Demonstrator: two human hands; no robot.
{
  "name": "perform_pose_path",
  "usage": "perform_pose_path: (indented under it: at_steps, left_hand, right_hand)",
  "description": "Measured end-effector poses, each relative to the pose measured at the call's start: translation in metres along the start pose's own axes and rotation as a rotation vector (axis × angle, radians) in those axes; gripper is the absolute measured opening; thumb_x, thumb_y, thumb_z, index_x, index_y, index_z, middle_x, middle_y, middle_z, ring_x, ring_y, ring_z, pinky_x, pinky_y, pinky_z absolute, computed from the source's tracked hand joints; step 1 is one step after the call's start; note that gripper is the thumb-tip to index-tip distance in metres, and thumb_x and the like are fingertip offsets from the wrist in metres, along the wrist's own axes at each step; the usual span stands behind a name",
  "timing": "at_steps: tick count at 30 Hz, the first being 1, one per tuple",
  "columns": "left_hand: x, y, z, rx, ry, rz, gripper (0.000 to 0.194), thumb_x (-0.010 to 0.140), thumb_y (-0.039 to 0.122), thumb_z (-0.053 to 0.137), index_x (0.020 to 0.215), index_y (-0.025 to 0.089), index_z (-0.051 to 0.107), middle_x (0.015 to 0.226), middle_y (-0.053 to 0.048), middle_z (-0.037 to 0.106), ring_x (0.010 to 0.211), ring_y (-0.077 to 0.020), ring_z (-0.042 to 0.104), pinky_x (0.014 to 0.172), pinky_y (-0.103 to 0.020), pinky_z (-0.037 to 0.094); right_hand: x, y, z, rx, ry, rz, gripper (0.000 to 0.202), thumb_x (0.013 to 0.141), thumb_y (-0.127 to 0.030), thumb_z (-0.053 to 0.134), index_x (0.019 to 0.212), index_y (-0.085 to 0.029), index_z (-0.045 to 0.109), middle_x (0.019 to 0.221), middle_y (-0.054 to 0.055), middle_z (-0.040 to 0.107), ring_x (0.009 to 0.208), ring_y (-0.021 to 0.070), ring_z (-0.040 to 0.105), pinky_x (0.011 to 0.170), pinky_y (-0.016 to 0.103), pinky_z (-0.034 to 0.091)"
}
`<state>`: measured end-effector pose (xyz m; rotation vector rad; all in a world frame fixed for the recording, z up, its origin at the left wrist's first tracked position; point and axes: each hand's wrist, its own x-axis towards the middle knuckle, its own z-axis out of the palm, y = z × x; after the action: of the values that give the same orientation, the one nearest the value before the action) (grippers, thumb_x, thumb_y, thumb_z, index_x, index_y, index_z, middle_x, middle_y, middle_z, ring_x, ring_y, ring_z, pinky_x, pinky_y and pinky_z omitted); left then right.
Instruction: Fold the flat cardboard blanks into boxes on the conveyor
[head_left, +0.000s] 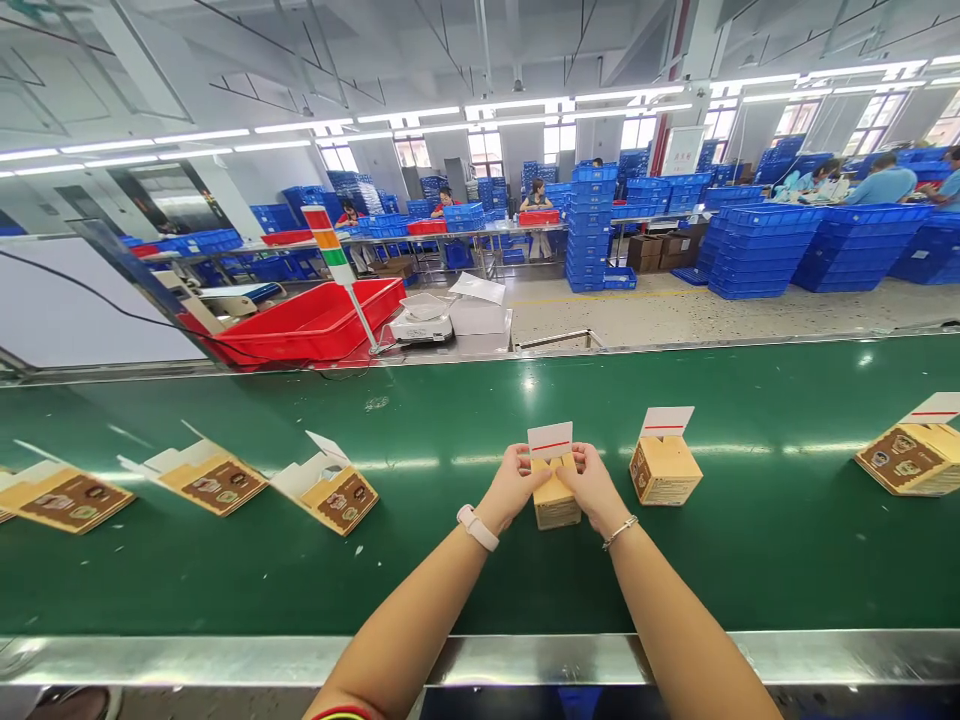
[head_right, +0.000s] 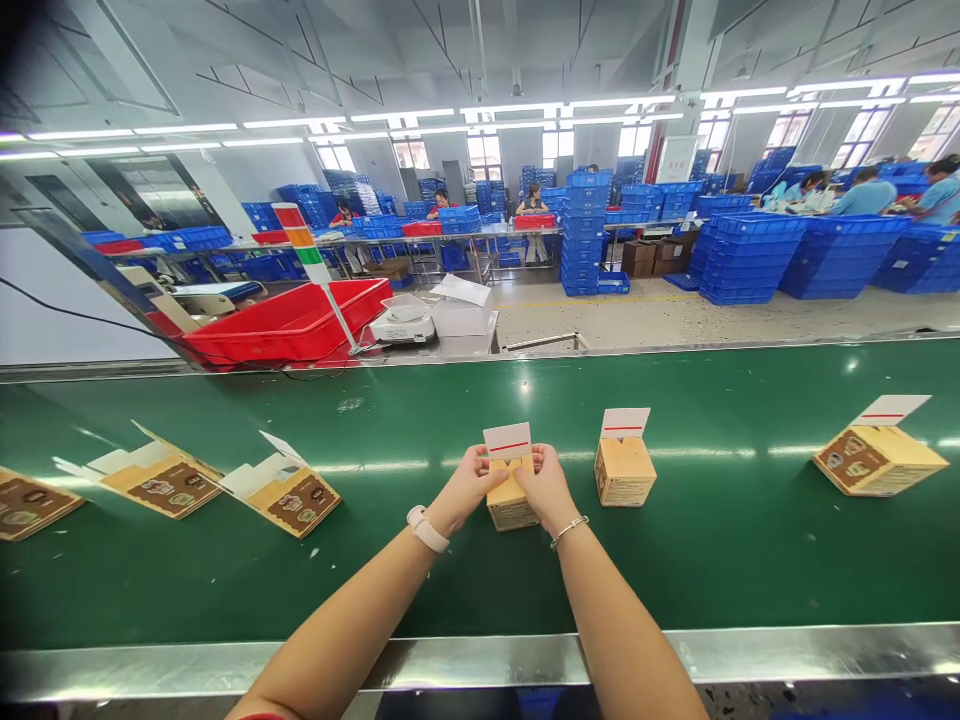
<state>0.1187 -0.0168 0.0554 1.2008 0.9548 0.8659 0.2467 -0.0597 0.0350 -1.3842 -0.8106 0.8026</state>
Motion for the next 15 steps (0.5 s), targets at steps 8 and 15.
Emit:
perform_pose_path:
  at_steps: [8,15]
  left_hand:
    - [0.016,0.004,0.021,-0.129,-0.314,-0.104,0.045,0.060,0.007,0.078,0.102,0.014,0.062,0.103,-0.010,0.070,0.093,-0.0236,0.066,0.090,-0.041,0.050]
    - [0.012,0.010,0.035,-0.183,-0.360,-0.141,0.029,0.074,0.018,0.071,0.103,0.017,0.066,0.106,-0.009,0.071,0.102,-0.0245,0.064,0.096,-0.040,0.047]
  right_hand:
    - [0.007,-0.015,-0.021,-0.140,0.021,-0.022,0.033,0.058,-0.018,0.061,0.090,-0.020,0.058,0.087,0.004,0.067,0.069,0.0180,0.066,0.057,0.031,0.055]
    - [-0.005,-0.037,-0.026,-0.420,0.513,-0.612,0.027,0.075,-0.033,0.054,0.099,-0.019,0.055,0.101,0.010,0.058,0.099,0.0259,0.058,0.090,0.050,0.049]
